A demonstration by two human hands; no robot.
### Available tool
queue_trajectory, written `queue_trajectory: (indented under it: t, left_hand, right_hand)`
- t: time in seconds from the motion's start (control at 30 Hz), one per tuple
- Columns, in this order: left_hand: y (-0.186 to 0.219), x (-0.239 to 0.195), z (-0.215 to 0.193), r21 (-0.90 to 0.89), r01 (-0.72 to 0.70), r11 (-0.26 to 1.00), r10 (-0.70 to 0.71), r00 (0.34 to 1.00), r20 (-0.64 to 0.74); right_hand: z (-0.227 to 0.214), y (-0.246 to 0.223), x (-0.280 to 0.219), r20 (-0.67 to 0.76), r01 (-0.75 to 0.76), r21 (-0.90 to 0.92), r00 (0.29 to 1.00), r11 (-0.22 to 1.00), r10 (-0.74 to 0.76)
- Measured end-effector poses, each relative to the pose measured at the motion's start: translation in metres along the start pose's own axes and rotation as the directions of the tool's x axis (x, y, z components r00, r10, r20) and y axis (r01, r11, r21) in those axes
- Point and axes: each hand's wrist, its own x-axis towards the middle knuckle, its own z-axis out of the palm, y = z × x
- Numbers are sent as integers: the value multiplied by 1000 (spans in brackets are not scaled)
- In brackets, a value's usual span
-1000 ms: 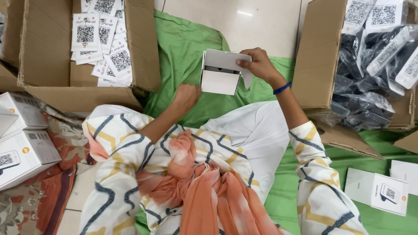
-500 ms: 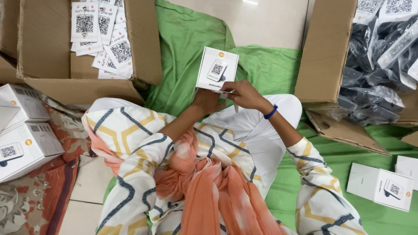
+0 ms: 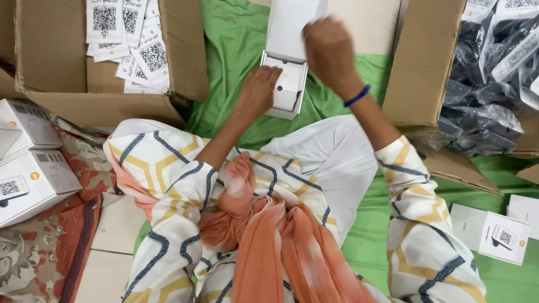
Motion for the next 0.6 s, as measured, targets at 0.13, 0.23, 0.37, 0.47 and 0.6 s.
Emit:
queue_trajectory:
  t: [0.13, 0.23, 0.37, 0.47, 0.6]
  left_hand:
    - [-5, 29, -16, 421, -71, 905, 79, 997, -2]
    - [-12, 44, 7, 541, -74, 838, 16, 994, 112]
    - [-25, 50, 38, 593, -56, 804, -19, 992, 121]
    - [-10, 51, 37, 617, -30, 787, -30, 996, 87]
    - [68, 68, -30, 538, -100, 837, -31, 973, 229]
  right_hand:
    - [79, -50, -52, 414, 26, 221, 903, 975, -118]
    - [110, -55, -59, 452, 80, 76, 886, 994, -106]
    - [141, -52, -63, 344, 29, -118, 939, 993, 13]
    - [111, -56, -58, 417, -158, -15, 896, 987, 150]
    - [32, -42, -88, 269, -413, 411, 907, 813, 324]
